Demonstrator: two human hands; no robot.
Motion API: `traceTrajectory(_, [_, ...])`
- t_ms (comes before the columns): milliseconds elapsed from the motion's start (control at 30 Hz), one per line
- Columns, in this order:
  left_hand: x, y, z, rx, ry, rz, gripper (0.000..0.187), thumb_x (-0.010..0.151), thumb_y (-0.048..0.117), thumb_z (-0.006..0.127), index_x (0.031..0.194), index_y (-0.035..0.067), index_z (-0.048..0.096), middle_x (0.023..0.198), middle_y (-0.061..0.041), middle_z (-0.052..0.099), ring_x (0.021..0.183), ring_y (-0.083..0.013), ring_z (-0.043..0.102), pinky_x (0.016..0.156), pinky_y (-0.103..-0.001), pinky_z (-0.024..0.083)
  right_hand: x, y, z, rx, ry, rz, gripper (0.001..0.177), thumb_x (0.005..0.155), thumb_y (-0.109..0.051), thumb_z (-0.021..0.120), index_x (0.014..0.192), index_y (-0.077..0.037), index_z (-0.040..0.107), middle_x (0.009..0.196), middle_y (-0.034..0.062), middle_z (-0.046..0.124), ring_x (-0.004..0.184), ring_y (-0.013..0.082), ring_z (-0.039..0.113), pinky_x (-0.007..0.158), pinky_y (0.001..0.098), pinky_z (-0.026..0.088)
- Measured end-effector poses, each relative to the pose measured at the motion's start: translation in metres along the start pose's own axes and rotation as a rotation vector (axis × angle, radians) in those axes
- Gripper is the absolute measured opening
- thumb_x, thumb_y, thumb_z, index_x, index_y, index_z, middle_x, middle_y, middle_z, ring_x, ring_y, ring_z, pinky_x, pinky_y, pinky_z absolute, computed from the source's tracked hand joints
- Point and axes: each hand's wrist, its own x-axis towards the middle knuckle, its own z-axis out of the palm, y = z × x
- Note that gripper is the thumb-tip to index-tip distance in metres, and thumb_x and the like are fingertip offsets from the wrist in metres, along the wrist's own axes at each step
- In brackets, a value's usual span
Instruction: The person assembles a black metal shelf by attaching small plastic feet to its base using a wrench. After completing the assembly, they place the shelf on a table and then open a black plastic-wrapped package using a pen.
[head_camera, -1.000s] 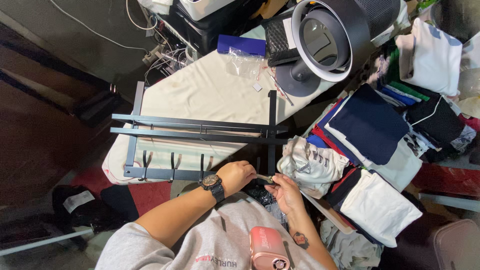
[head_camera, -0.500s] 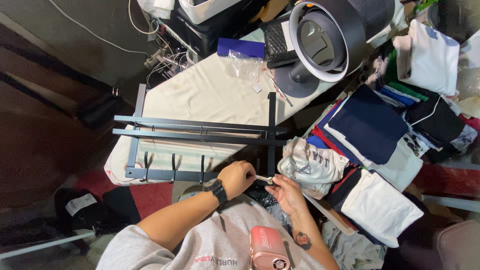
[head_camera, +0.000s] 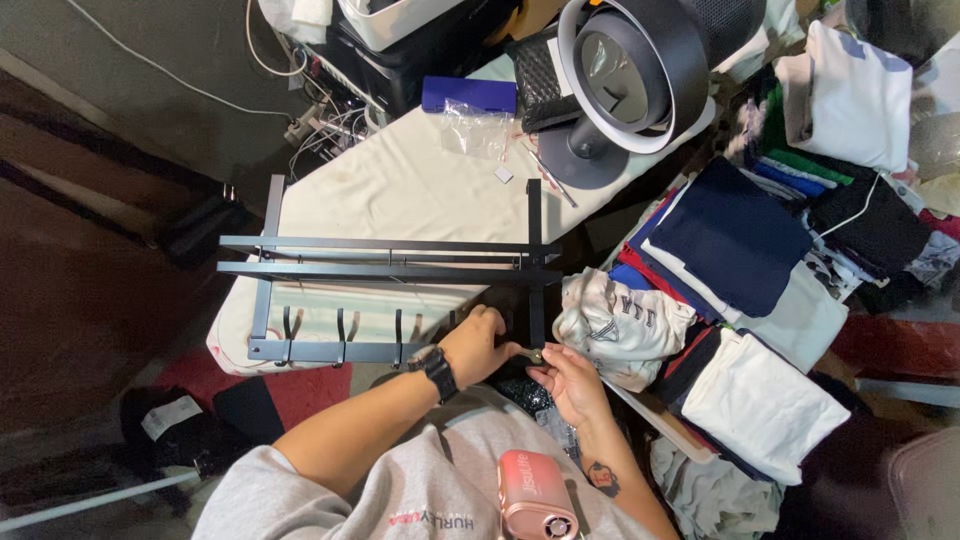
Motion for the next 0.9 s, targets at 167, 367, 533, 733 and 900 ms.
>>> traceTrajectory(167, [-0.011,0.019,-0.011,0.053,0.013,0.084,0.018,0.078,0.018,0.081,0.083,0.004,0.070,0.097,-0.015,0.066,0.092,-0.0334,0.066,0.081,-0.041,0.055,0.002,0.001,0.002,-0.016,-0.007,-0.002,0.013,0.096,-0.007,0.063,0.108,-0.003,0.064,0.094,0.0084,0.070,0.085,0.0187,0.070,0.082,0.0367,0.060])
traceTrajectory(367, [-0.005,0.014,-0.007,-0.184,0.112,0.135,0.013,0.078,0.012,0.078,0.078,0.003,0.069,0.091,-0.017,0.069,0.089,-0.0317,0.066,0.078,-0.040,0.055,0.007,-0.005,0.001,-0.022,-0.003,0.089,0.020,0.096,-0.024,0.059,0.103,-0.006,0.064,0.095,0.0106,0.073,0.082,0.0242,0.072,0.073,0.0389,0.059])
traceTrajectory(533, [-0.019,0.004,-0.024,-0.972,0.209,0.057,0.011,0.088,0.007,0.059,0.099,0.004,0.061,0.103,-0.015,0.070,0.096,-0.0235,0.074,0.083,-0.039,0.060,0.030,-0.004,0.004,-0.326,0.098,0.050,0.023,0.095,-0.025,0.059,0.110,-0.009,0.067,0.099,0.0029,0.072,0.083,0.0183,0.069,0.066,0.0390,0.056])
traceTrajectory(733, [-0.097,-0.070,-0.106,-1.582,0.580,-0.134,0.006,0.089,0.005,0.048,0.087,0.008,0.053,0.073,-0.005,0.060,0.069,-0.0204,0.066,0.071,-0.037,0.061,0.080,-0.006,0.011,-0.435,0.064,-0.067,0.019,0.097,-0.013,0.056,0.114,-0.006,0.060,0.090,0.0100,0.068,0.077,0.0205,0.068,0.064,0.0351,0.057])
traceTrajectory(900, [-0.150,-0.180,-0.189,-1.368,1.003,-0.013,0.026,0.107,0.019,0.050,0.083,0.012,0.043,0.068,0.002,0.044,0.052,-0.0096,0.042,0.044,-0.026,0.033,0.114,-0.007,0.038,-0.389,0.265,-0.230,0.010,0.101,-0.013,0.050,0.110,-0.010,0.052,0.081,0.0075,0.061,0.061,0.0174,0.055,0.049,0.0338,0.045])
